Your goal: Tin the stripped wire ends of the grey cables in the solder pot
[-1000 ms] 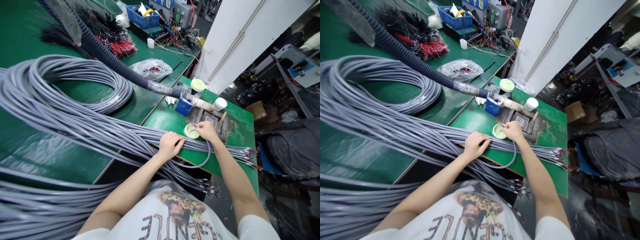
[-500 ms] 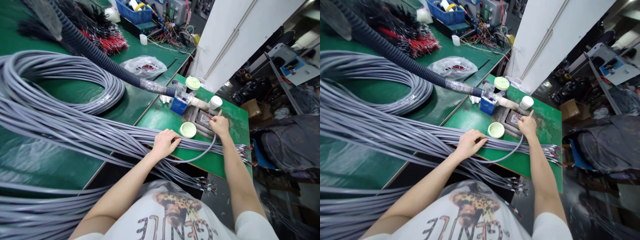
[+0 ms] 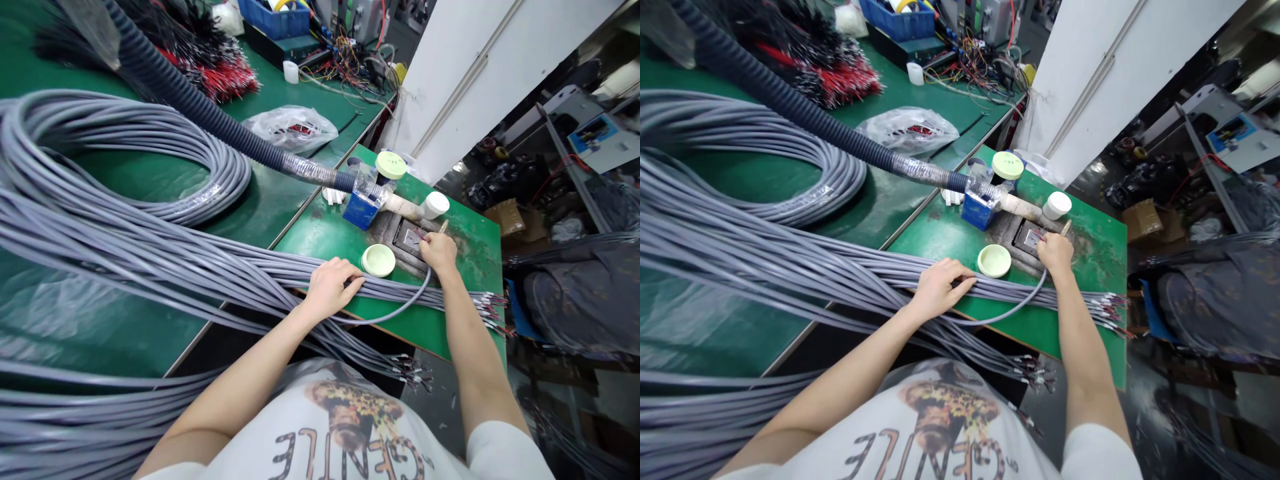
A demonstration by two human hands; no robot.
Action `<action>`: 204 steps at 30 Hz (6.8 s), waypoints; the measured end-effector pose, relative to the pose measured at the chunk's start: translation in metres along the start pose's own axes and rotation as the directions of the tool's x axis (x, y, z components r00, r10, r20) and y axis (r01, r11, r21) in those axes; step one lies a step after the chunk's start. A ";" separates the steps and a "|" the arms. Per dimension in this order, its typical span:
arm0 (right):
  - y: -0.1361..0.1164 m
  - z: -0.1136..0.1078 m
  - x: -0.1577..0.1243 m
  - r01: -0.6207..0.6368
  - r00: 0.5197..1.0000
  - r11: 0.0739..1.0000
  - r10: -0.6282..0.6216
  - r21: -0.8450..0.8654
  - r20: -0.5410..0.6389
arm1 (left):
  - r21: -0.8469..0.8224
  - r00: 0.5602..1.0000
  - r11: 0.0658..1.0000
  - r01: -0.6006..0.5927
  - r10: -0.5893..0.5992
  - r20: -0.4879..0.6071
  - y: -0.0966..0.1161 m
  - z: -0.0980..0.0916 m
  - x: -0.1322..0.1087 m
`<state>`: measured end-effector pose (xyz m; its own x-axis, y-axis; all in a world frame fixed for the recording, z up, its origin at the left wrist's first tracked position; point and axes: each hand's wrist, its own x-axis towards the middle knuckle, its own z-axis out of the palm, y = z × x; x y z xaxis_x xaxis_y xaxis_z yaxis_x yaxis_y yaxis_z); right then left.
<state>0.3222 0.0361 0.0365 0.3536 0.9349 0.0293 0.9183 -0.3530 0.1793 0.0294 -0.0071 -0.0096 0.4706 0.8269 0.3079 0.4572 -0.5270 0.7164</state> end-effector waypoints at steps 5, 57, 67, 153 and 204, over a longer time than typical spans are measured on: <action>-0.001 0.002 0.002 0.007 1.000 1.000 -0.007 -0.023 0.009 | 0.005 1.000 1.000 0.009 -0.009 0.009 0.001 -0.002 0.001; -0.043 -0.037 -0.179 0.012 0.998 0.046 0.069 0.999 -0.015 | -0.926 0.850 -0.156 0.345 -0.367 0.378 0.088 0.049 -0.013; -0.047 -0.020 -0.192 -0.092 0.993 -0.096 -0.087 0.991 0.084 | -0.945 0.888 0.308 0.111 -0.457 -0.045 0.073 0.047 -0.011; -0.044 -0.051 -0.185 0.464 0.864 0.595 -0.140 0.656 -0.484 | -0.802 0.917 0.447 0.397 -0.162 0.363 0.068 0.044 -0.035; -0.038 -0.029 -0.079 0.454 0.874 0.532 -0.106 0.715 -0.475 | -0.386 0.929 0.922 0.039 -0.176 -0.325 0.016 -0.036 -0.025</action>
<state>0.2544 -0.0234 0.0563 0.1266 0.8716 0.4736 0.7759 0.2105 -0.5947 -0.0026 -0.0292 0.0170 0.1115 0.9247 0.3640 0.1489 -0.3777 0.9139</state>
